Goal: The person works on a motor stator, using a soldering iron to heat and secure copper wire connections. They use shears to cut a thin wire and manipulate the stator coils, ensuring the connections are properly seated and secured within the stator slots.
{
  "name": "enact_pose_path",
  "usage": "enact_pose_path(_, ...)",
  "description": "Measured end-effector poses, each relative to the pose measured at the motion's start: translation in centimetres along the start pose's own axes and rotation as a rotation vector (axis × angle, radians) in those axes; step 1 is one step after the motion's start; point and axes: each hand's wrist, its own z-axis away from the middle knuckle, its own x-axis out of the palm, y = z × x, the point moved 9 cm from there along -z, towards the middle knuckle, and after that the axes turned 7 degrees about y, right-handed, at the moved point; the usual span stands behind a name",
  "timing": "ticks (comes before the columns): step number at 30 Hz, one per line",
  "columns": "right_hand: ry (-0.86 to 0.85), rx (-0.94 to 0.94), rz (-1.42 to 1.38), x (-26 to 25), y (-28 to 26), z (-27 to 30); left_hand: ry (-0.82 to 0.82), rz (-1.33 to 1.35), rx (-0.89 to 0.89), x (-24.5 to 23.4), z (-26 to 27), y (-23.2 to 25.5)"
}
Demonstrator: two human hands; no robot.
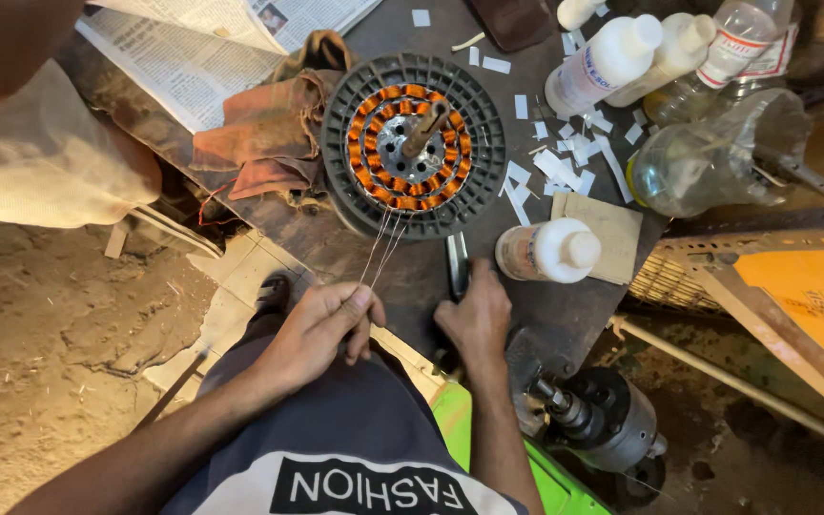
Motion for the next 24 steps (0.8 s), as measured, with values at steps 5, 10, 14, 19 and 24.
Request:
enact_pose_path(5, -0.16, 0.181, -0.425, -0.2, 1.1, 3.0, -0.034, 0.029, 0.021, 0.2, 0.9, 0.4)
enact_pose_path(10, -0.377, 0.175, -0.516, -0.4, -1.7, 7.0, -0.031, -0.049, 0.036, 0.1, 1.3, 0.4)
enact_pose_path(14, -0.329, -0.037, -0.63, -1.6, -5.4, 5.7, -0.038, -0.074, 0.048, 0.2, 1.8, 0.9)
enact_pose_path(19, -0.322, -0.023, -0.417, -1.6, -6.6, 4.1, 0.007, -0.134, 0.057, -0.3, 1.9, 1.5)
enact_pose_path(24, -0.38, -0.196, -0.496, -2.4, -10.1, 3.8, 0.027, -0.167, 0.081, -0.3, 1.9, 1.8)
